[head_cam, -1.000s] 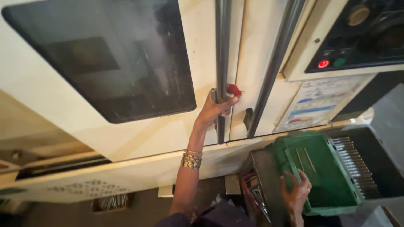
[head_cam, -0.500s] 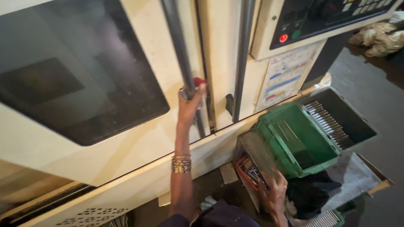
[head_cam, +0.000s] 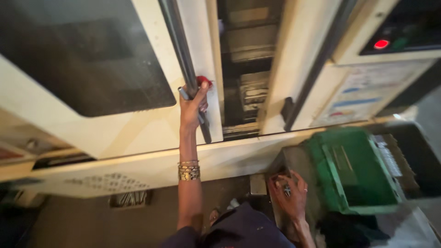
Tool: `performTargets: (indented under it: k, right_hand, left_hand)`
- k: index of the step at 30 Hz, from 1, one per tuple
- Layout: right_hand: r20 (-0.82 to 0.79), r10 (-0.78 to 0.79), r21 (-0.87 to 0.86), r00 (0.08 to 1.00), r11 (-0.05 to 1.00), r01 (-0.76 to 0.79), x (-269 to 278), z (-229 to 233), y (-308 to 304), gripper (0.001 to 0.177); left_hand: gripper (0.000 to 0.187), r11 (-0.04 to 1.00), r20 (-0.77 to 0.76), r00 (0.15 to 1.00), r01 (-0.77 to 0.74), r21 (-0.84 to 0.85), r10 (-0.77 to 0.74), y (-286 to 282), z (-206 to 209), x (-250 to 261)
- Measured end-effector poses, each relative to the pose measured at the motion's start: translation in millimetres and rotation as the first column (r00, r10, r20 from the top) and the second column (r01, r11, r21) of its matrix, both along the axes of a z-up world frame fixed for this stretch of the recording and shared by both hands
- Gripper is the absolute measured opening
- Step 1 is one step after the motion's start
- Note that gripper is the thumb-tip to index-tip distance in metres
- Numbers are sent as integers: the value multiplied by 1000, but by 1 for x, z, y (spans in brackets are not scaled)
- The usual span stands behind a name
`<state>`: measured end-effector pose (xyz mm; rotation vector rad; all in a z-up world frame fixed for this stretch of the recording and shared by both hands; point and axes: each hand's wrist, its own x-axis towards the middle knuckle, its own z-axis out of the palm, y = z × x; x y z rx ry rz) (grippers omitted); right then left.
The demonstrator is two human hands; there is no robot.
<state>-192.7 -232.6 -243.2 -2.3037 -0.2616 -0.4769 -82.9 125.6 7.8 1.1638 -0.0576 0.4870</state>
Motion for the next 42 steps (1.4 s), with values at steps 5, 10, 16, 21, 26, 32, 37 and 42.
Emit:
performTargets:
  k: [5, 10, 16, 21, 26, 32, 37, 42]
  right_hand:
    - [-188, 152, 175, 970, 977, -119, 10, 7, 26, 24]
    - [-102, 253, 39, 962, 967, -250, 28, 5, 57, 26]
    - [77, 411, 29, 908, 910, -415, 42, 9, 109, 26]
    - [8, 432, 149, 902, 892, -428, 38, 18, 143, 24]
    - [24, 429, 101, 903, 897, -430, 31, 27, 157, 22]
    - [-10, 351, 127, 936, 929, -347, 24, 40, 176, 20]
    - [18, 369, 129, 929, 921, -368, 28, 52, 192, 20]
    - [19, 427, 392, 904, 829, -399, 69, 75, 226, 27]
  left_hand:
    - [32, 993, 10, 994, -113, 39, 112, 30, 2, -18]
    - [32, 982, 10, 983, -183, 44, 182, 57, -6, -25]
    - [29, 965, 6, 967, -256, 61, 256, 94, -36, -25]
    - [21, 947, -1, 951, -307, 98, 308, 117, -39, -34]
    - [20, 962, 68, 960, -273, 12, 271, 117, -24, -49]
    - [21, 964, 59, 963, -265, 15, 263, 121, -13, -56]
    - [19, 955, 99, 957, -282, 91, 273, 135, -34, -50]
    - [24, 908, 112, 927, -375, 187, 359, 140, -47, -47]
